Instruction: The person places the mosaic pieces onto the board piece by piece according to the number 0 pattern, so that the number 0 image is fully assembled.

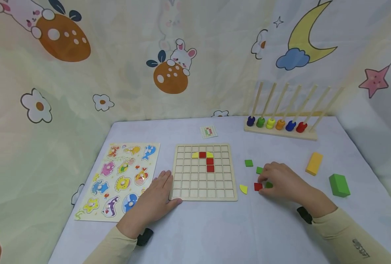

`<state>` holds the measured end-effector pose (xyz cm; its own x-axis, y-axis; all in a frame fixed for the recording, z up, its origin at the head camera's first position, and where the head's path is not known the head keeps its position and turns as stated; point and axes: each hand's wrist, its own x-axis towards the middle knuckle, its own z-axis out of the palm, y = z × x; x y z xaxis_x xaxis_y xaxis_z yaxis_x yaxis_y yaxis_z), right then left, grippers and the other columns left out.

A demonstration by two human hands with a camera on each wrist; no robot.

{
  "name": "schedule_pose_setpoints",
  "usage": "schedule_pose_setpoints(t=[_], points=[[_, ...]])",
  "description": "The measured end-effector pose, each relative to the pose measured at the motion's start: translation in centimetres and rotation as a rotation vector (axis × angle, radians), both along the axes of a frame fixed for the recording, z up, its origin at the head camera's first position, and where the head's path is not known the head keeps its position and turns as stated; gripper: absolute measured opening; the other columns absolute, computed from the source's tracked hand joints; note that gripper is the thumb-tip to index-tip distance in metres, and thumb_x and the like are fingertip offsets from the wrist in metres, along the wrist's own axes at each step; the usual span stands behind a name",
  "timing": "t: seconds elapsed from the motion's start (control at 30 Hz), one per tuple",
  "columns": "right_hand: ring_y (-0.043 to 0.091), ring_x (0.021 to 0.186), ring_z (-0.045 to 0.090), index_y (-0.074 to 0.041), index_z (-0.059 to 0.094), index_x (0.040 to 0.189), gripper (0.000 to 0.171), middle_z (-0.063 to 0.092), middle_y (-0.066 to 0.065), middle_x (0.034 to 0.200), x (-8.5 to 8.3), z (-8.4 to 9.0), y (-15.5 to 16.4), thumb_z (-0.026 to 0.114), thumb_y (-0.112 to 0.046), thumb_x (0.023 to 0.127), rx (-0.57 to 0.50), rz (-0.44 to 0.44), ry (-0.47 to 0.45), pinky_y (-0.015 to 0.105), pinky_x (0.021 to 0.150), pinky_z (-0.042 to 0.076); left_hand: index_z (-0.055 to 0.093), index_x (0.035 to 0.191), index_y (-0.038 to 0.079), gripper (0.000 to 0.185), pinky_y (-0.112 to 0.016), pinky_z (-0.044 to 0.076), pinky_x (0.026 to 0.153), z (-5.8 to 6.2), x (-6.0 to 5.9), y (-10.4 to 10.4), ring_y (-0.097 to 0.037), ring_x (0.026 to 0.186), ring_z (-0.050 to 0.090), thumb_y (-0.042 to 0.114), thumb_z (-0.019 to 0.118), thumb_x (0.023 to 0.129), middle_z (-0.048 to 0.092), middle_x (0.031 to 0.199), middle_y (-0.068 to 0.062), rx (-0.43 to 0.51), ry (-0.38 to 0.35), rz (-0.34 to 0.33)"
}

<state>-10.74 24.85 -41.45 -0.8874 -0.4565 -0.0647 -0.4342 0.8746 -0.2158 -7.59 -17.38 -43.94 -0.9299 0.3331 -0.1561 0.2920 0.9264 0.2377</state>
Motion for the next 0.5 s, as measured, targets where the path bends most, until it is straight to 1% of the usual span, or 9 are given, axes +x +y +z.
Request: schedule_pose_setpoints(t=[0.23,0.4,0.5], points=[[0.010,0.082,0.055,-0.021,0.082,0.089,0.018,0.063,-0.012,0.082,-0.07,-0.43,0.01,0.093,-0.028,0.076,-0.017,0.015,0.016,0.040,0.081,0.053,0.031,0.163,-0.001,0.096,-0.051,0.022,0.133,-0.22,-0.04,-0.07,-0.034,0.164,0.017,0.057,0.069,0.096,0.024,0.174,-0.016,-0.005,0.003,0.000],[0.009,0.081,0.054,-0.022,0.082,0.089,0.018,0.063,-0.013,0.082,-0.10,-0.75,-0.09,0.093,-0.030,0.077,-0.006,0.002,0.022,0.038,0.080,0.053,0.031,0.162,-0.001,0.096,-0.051,0.023,0.133,-0.31,-0.05,-0.11,-0.034,0.164,0.017,0.057,0.069,0.096,0.024,0.174,-0.016,-0.002,0.005,-0.002],[0.009,0.081,0.053,-0.021,0.082,0.089,0.018,0.062,-0.013,0.081,-0.08,-0.81,-0.17,0.093,-0.029,0.077,-0.002,0.003,0.027,0.039,0.080,0.053,0.031,0.163,-0.001,0.096,-0.051,0.023,0.133,-0.34,-0.10,-0.12,-0.034,0.164,0.018,0.057,0.069,0.096,0.024,0.174,-0.016,-0.006,0.005,-0.002]])
